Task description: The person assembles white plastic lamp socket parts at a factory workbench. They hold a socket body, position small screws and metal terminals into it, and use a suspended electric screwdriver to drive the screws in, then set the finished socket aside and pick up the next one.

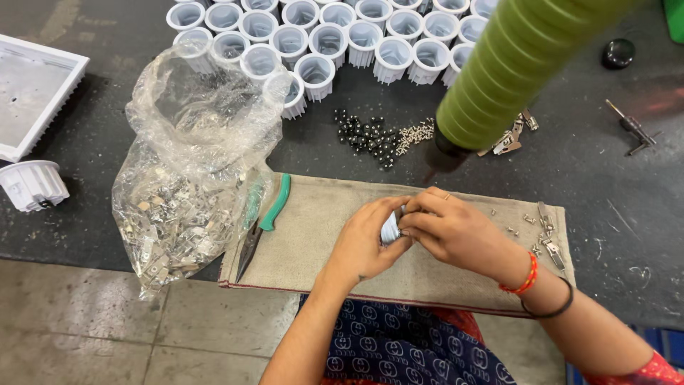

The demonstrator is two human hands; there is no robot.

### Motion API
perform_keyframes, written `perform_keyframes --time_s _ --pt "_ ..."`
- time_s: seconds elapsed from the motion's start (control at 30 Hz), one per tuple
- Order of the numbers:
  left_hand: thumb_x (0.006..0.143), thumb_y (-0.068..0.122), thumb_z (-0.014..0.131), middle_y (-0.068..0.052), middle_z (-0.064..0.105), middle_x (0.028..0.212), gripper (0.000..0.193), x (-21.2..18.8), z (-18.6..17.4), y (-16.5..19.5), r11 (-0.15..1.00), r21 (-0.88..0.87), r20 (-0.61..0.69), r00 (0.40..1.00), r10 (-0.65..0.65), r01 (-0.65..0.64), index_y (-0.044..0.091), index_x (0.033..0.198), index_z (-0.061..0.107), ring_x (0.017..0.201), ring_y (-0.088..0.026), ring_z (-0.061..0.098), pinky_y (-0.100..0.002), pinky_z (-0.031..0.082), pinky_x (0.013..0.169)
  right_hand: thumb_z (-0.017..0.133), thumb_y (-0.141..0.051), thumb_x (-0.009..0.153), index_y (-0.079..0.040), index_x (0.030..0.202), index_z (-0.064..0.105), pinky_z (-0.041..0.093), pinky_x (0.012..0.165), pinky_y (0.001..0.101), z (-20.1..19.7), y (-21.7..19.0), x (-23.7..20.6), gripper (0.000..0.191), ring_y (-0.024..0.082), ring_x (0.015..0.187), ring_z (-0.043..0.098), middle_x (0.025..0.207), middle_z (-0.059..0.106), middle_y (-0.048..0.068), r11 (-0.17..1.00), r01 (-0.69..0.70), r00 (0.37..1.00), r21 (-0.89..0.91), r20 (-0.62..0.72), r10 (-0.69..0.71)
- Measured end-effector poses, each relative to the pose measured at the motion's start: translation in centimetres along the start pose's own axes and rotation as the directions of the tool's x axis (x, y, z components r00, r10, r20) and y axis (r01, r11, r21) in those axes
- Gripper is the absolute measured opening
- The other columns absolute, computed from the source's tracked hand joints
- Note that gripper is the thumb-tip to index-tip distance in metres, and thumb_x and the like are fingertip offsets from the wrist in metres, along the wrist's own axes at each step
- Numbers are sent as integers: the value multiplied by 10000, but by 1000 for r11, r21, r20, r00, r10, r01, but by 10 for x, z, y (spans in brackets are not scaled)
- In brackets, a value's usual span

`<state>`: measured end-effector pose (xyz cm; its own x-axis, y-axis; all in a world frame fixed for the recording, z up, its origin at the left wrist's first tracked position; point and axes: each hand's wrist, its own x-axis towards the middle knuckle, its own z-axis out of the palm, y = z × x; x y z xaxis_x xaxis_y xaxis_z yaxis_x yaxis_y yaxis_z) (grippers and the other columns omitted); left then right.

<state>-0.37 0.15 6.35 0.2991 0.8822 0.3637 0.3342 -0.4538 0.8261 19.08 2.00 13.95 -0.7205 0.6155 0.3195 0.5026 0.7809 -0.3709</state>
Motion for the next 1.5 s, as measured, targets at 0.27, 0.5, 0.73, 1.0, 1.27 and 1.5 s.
perform_keyframes --time_s 0.27,0.5,0.73,1.0,1.27,1.5 --pt "788 211 802 -152 664 1317 631 0 1 -2 1000 14 0 1000 22 -22 61 1360 583 1225 -355 633 -441 510 1038 754 -90 783 -92 868 733 578 751 356 15 11 0 88 225 824 719 887 715 39 884 -407 913 230 82 400" --pt "784 204 802 -140 674 1298 626 2 0 0 1000 11 0 1000 16 -16 67 1357 590 1212 -357 637 -446 509 1025 805 -117 794 -65 847 726 588 733 330 13 20 3 109 190 819 731 865 723 45 753 -567 823 334 196 534" --pt "787 195 784 -132 678 1309 626 1 2 2 1000 22 -21 1000 16 -15 94 1376 597 1219 -347 643 -436 514 1041 789 -69 759 -79 925 779 557 723 342 13 -4 -12 167 246 829 688 938 716 63 971 -236 966 43 -95 239" --pt "820 296 817 -129 682 1303 602 -1 5 7 997 65 -58 998 -37 41 145 1367 618 1188 -345 652 -435 522 993 544 41 875 -53 1016 720 540 660 290 -62 5 7 244 118 731 682 922 718 41 912 -153 681 382 -628 377" --pt "838 292 800 -115 695 1282 581 -3 7 6 998 63 -94 996 -11 17 143 1368 616 1164 -338 669 -429 543 985 590 48 961 -24 1116 595 548 658 324 -95 -22 78 171 179 703 651 888 637 92 655 58 739 753 -473 479" --pt "831 312 800 -107 698 1279 573 -2 8 7 997 68 -92 995 -24 30 152 1352 621 1158 -333 670 -431 535 985 612 40 1007 -7 1188 502 541 654 346 -48 -48 52 217 214 656 614 821 584 130 600 203 662 774 -560 499"
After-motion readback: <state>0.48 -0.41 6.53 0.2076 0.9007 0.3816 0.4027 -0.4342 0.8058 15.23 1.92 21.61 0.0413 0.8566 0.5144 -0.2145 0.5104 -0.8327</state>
